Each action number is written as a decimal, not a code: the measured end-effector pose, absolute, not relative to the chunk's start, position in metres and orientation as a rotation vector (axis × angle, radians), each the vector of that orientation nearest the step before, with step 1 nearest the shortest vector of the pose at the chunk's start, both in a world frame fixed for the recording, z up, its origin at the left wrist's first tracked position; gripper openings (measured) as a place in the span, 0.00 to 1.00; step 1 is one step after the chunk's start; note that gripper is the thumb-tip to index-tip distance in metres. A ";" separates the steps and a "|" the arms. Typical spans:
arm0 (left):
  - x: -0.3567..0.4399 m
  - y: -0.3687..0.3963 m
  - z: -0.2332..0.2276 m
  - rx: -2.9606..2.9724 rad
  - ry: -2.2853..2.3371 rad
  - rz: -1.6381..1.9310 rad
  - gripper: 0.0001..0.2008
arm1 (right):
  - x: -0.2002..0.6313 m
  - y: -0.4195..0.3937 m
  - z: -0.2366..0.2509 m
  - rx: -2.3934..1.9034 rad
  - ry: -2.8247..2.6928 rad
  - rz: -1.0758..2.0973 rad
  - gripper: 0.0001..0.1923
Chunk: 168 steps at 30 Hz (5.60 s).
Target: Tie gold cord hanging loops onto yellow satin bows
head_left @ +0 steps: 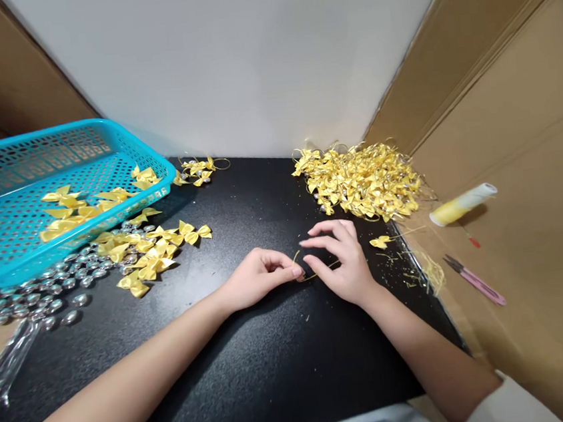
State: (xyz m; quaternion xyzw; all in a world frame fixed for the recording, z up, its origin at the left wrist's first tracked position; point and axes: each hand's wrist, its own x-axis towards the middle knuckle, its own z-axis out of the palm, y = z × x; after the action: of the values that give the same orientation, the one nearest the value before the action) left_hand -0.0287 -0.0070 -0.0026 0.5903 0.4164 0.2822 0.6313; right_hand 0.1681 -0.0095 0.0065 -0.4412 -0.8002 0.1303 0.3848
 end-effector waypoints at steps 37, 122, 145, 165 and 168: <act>-0.028 -0.008 -0.006 1.122 0.952 0.834 0.09 | 0.164 -0.017 -0.004 -1.092 -1.913 0.120 0.05; -0.022 -0.017 -0.007 1.257 1.087 1.005 0.10 | 0.156 -0.022 -0.006 -1.084 -1.849 0.742 0.05; -0.025 -0.015 -0.007 1.223 1.201 0.773 0.15 | 0.177 -0.006 -0.001 -1.239 -1.860 0.286 0.11; -0.033 -0.005 -0.011 0.903 0.928 0.831 0.21 | 0.171 -0.010 -0.002 -1.014 -2.155 0.494 0.13; -0.030 -0.007 -0.013 0.860 0.953 0.904 0.20 | 0.161 -0.019 -0.004 -0.834 -2.290 0.390 0.11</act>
State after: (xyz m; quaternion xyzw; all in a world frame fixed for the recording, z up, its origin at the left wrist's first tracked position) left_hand -0.0297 -0.0068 -0.0126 0.3871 0.4292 0.4068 0.7074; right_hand 0.1611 -0.0190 -0.0038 -0.3188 -0.8758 0.1491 0.3304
